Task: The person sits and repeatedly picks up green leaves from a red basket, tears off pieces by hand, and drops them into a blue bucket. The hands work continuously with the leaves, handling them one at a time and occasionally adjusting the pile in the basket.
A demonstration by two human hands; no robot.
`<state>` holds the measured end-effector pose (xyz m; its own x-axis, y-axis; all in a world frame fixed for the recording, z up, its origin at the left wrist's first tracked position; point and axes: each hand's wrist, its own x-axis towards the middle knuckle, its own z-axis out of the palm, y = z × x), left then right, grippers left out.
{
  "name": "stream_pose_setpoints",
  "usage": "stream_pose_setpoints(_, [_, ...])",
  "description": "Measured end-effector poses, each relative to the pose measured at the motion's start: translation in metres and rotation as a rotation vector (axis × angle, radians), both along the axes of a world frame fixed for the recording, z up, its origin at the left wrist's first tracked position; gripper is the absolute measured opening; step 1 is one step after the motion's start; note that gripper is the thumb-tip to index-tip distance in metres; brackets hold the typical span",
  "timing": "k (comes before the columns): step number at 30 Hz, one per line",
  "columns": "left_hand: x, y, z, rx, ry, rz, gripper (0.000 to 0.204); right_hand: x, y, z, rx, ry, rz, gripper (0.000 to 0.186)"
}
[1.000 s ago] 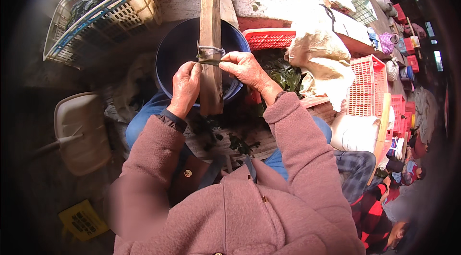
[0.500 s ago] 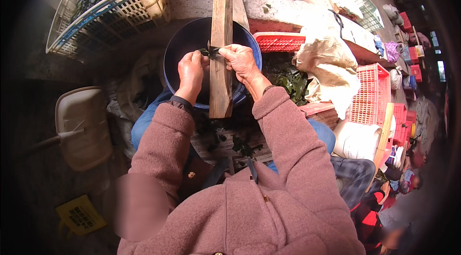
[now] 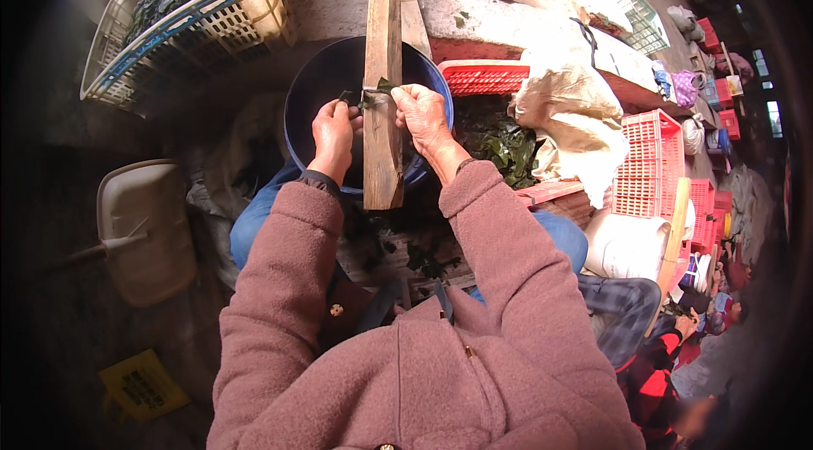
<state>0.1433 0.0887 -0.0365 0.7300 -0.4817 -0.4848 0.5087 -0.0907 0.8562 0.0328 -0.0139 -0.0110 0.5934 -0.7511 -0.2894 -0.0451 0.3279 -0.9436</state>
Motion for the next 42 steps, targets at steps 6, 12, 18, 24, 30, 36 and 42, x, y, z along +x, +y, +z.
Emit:
stream_pose_setpoints(6, [-0.003, 0.007, 0.001, -0.081, 0.42, -0.168, 0.033, -0.02, -0.002, 0.001, 0.044, 0.089, -0.061, 0.016])
stream_pose_setpoints(12, [-0.031, 0.02, 0.021, -0.15, 0.326, -0.317, 0.036, -0.038, -0.002, 0.006, 0.051, 0.067, -0.075, 0.015])
stream_pose_setpoints(18, [-0.024, 0.025, 0.021, 0.276, -0.56, -0.385, 0.04, -0.07, -0.008, 0.026, 0.083, 0.008, 0.003, 0.016])
stream_pose_setpoints(24, [-0.037, 0.039, 0.052, 0.132, -1.332, -0.091, 0.012, -0.102, -0.021, 0.071, 0.122, -0.364, -0.119, 0.023])
stream_pose_setpoints(30, [-0.095, 0.043, 0.083, -0.352, -0.507, -0.907, 0.024, -0.121, -0.003, 0.112, 0.179, -0.583, -0.069, 0.017])
stream_pose_setpoints(36, [-0.136, 0.039, 0.085, -0.263, -0.009, -1.221, 0.03, -0.127, 0.024, 0.12, 0.026, -0.56, -0.052, 0.016])
stream_pose_setpoints(42, [-0.122, 0.03, 0.087, -0.041, 0.271, -0.663, 0.036, -0.147, 0.035, 0.12, -0.163, -0.327, 0.084, 0.014])
